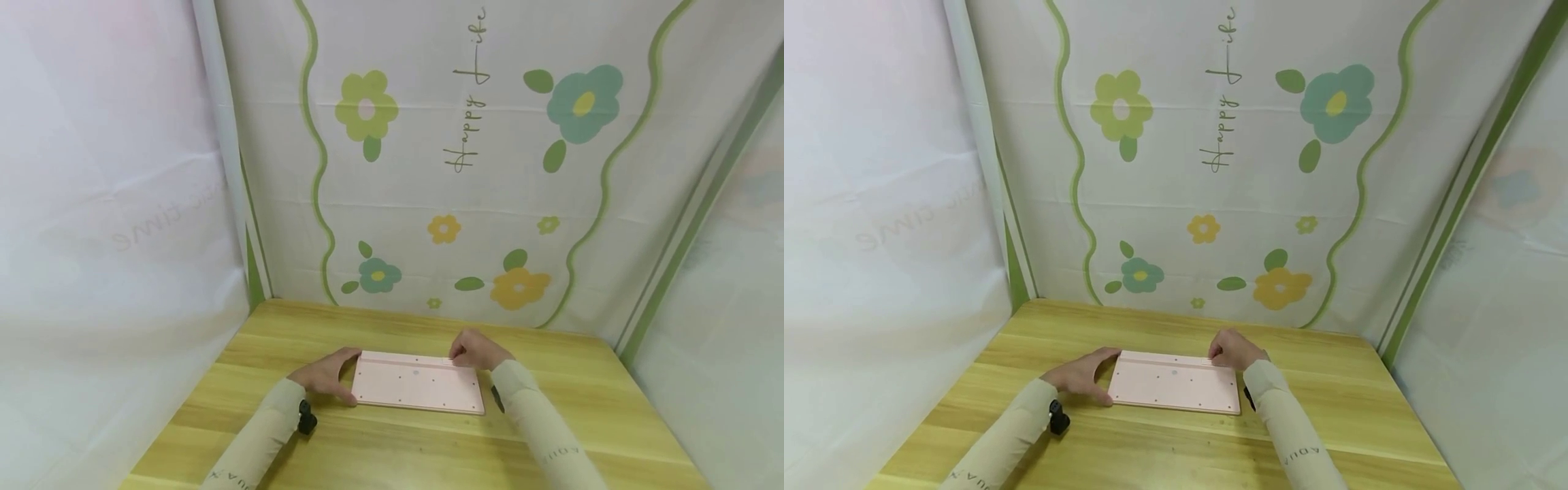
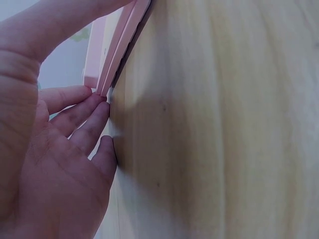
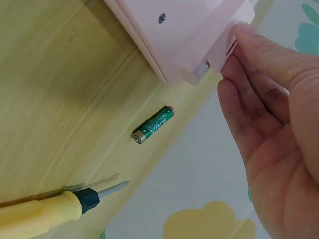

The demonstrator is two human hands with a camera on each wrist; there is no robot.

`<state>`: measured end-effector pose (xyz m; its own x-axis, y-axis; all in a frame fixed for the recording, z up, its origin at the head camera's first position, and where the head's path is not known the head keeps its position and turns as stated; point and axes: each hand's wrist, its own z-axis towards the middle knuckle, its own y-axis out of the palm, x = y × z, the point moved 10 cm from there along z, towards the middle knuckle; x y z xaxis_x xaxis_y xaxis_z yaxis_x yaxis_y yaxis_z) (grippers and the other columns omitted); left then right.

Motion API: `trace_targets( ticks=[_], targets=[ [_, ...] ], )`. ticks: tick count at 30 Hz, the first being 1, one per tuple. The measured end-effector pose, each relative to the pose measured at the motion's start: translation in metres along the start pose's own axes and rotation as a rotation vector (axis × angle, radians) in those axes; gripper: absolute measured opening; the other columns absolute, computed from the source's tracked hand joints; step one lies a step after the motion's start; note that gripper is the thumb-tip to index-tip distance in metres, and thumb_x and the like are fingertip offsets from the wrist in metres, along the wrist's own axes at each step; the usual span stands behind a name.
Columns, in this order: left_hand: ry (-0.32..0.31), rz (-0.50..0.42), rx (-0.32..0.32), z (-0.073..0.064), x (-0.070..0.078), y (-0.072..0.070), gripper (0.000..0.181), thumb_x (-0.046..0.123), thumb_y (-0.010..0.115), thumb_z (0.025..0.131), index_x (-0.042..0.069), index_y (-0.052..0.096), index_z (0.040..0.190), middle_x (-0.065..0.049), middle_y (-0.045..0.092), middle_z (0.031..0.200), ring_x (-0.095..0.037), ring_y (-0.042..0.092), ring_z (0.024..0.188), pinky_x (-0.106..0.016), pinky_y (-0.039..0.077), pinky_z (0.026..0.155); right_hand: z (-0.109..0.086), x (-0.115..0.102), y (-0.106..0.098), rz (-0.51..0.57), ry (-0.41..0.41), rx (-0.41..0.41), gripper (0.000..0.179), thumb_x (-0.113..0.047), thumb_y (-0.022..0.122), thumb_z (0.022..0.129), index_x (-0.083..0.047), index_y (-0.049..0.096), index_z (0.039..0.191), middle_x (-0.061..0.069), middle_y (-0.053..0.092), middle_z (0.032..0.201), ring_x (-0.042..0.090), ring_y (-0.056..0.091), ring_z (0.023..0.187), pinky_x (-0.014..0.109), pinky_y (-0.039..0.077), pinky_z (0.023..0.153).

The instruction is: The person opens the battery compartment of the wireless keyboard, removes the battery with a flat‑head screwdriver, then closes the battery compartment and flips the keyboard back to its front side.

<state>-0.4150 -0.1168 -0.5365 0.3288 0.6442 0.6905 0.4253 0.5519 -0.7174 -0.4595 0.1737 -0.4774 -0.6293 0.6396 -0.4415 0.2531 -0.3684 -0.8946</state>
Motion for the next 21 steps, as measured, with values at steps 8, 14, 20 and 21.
trace_targets(
  ticks=[8,14,20,21],
  targets=[
    [-0.005,0.014,0.005,0.001,-0.002,0.001,0.118,0.037,0.097,0.073,0.004,0.031,0.165,-0.021,0.032,0.17,-0.045,0.03,0.158,-0.065,0.029,0.126,-0.007,-0.002,0.003,-0.082,-0.031,0.044,0.012,0.005,0.081,0.087,-0.003,0.084,0.095,0.007,0.079,0.091,0.012,0.066,0.079,0.022,0.057,0.071],
    [-0.008,0.023,0.002,0.001,-0.005,0.002,0.12,0.039,0.098,0.072,0.005,0.031,0.165,-0.02,0.033,0.17,-0.044,0.031,0.158,-0.065,0.029,0.126,-0.015,0.0,0.003,-0.132,-0.001,0.101,0.016,0.003,0.081,0.088,-0.004,0.083,0.102,0.006,0.079,0.096,0.016,0.071,0.087,0.027,0.062,0.078],
    [-0.003,0.021,0.003,0.002,-0.004,0.002,0.119,0.039,0.098,0.072,0.005,0.031,0.165,-0.02,0.033,0.17,-0.044,0.03,0.158,-0.065,0.029,0.126,-0.019,0.001,0.003,-0.145,0.044,0.119,0.017,0.0,0.08,0.09,-0.005,0.083,0.105,0.006,0.079,0.1,0.02,0.074,0.093,0.032,0.063,0.081],
    [-0.004,0.02,0.004,0.003,-0.004,0.002,0.119,0.038,0.098,0.072,0.005,0.031,0.165,-0.02,0.033,0.17,-0.043,0.03,0.158,-0.064,0.029,0.127,-0.019,0.001,0.002,-0.15,0.047,0.121,0.016,0.0,0.08,0.09,-0.005,0.083,0.105,0.005,0.079,0.101,0.02,0.074,0.094,0.032,0.063,0.081]
  ],
)
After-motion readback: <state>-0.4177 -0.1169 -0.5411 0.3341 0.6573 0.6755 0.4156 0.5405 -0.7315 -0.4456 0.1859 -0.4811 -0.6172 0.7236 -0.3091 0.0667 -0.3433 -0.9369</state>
